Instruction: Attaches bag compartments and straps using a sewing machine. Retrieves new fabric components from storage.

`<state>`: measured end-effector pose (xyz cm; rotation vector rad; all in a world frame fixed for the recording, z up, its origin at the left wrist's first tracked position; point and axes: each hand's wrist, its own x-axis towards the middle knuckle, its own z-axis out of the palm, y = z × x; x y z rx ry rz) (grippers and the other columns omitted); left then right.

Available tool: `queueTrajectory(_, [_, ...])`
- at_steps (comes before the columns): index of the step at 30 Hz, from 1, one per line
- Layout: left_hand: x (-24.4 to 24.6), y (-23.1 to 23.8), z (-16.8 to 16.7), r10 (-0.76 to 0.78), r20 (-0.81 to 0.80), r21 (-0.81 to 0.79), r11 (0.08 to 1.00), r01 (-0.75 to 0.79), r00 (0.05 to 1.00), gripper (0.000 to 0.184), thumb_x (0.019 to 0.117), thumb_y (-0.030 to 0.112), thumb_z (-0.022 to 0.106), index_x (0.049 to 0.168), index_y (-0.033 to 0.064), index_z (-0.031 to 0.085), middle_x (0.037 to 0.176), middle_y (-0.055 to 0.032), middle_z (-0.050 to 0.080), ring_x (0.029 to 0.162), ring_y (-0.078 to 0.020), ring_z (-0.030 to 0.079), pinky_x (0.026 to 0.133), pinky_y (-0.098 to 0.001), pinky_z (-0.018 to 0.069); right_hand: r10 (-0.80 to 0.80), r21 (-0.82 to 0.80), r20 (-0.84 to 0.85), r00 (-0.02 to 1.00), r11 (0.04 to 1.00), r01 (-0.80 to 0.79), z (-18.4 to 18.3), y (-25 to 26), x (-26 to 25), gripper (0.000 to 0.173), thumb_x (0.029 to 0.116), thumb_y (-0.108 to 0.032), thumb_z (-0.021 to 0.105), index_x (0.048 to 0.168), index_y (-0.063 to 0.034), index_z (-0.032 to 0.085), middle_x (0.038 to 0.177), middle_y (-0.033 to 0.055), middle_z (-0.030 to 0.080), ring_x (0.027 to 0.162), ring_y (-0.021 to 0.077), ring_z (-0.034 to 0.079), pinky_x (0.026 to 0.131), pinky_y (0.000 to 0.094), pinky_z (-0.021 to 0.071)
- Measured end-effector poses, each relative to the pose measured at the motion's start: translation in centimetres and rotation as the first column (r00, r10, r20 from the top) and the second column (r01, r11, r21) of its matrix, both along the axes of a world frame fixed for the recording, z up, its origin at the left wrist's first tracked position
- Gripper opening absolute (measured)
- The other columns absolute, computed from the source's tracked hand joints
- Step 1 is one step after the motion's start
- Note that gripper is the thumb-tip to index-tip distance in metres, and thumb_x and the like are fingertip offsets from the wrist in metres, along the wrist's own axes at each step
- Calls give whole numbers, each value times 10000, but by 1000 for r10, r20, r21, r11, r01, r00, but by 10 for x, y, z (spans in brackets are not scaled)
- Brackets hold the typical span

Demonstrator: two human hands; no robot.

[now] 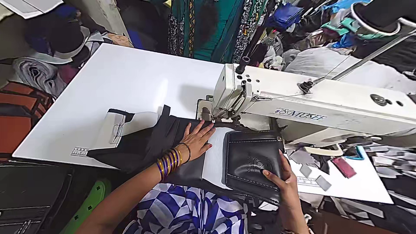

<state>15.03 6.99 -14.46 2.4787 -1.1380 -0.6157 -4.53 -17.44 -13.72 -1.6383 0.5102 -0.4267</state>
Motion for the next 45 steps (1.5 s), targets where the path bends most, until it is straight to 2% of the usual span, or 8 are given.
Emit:
queueTrajectory(3, [-1, 0, -5, 28, 20, -12, 1000, -28, 999, 589, 1091, 366, 419, 1635, 191, 278, 1726, 37, 155, 1602, -265, -26, 1184, -711, -29, 17, -1, 5, 1000, 1000, -17, -1, -1, 1, 973, 714, -48, 661, 1573, 74, 219, 1467, 82, 534, 1146, -47, 625, 914, 125, 538])
queueTrajectory(11, [-1, -1, -11, 117, 61, -156, 982, -106, 991, 528, 990, 253, 530, 1513, 185, 514, 1659, 37, 353, 1593, -284, 111, 1175, -721, 65, 34, -7, -20, 999, 999, -34, 2, -1, 0, 996, 712, -85, 687, 1564, 88, 202, 1425, 36, 569, 1128, -53, 635, 913, 129, 546])
queueTrajectory(15, [-1, 1, -12, 106, 63, -174, 980, -94, 992, 528, 987, 227, 521, 1513, 179, 514, 1656, 23, 361, 1592, -299, 114, 1171, -725, 69, 30, -7, -25, 999, 1000, -30, 1, -1, -2, 988, 719, -95, 680, 1559, 92, 196, 1434, 35, 556, 1143, -51, 625, 925, 133, 542])
queueTrajectory(20, [-2, 1, -17, 112, 114, -222, 971, -84, 987, 508, 1007, 366, 586, 1473, 163, 563, 1627, -9, 414, 1573, -349, 183, 1155, -740, 119, 26, -39, -57, 998, 999, -28, 1, -3, 1, 1008, 705, -132, 713, 1558, 87, 222, 1455, 56, 532, 1174, -51, 603, 947, 115, 517])
queueTrajectory(33, [3, -5, -5, 123, 72, -93, 989, -116, 990, 562, 1032, 444, 555, 1536, 207, 480, 1666, 16, 342, 1591, -298, 123, 1188, -701, 71, 50, -69, -100, 994, 996, -57, 8, -8, 12, 977, 710, -50, 685, 1573, 52, 239, 1440, 90, 544, 1123, -35, 636, 900, 124, 542])
queueTrajectory(40, [13, -9, -6, 141, 81, -109, 985, -132, 987, 564, 1020, 443, 580, 1528, 214, 493, 1647, 3, 378, 1586, -298, 150, 1191, -698, 76, 78, -100, -126, 989, 991, -91, 13, -14, 26, 982, 709, -45, 697, 1575, 46, 241, 1430, 115, 546, 1119, -19, 639, 895, 135, 544])
queueTrajectory(42, [12, -11, -2, 147, 58, -84, 986, -142, 987, 572, 1030, 438, 568, 1543, 205, 471, 1665, -3, 343, 1591, -309, 117, 1185, -716, 57, 74, -118, -139, 987, 989, -91, 12, -15, 29, 984, 707, -45, 715, 1577, 31, 262, 1449, 136, 534, 1141, -5, 631, 912, 142, 538])
queueTrajectory(45, [-18, -16, 11, 131, -63, -6, 991, -131, 989, 698, 1042, 496, 508, 1614, 140, 330, 1720, -113, 155, 1589, -387, -31, 1141, -791, -57, 92, -190, -156, 983, 974, -121, 8, -19, 33, 1021, 710, -155, 760, 1581, 34, 260, 1511, 163, 480, 1233, -18, 567, 987, 130, 478])
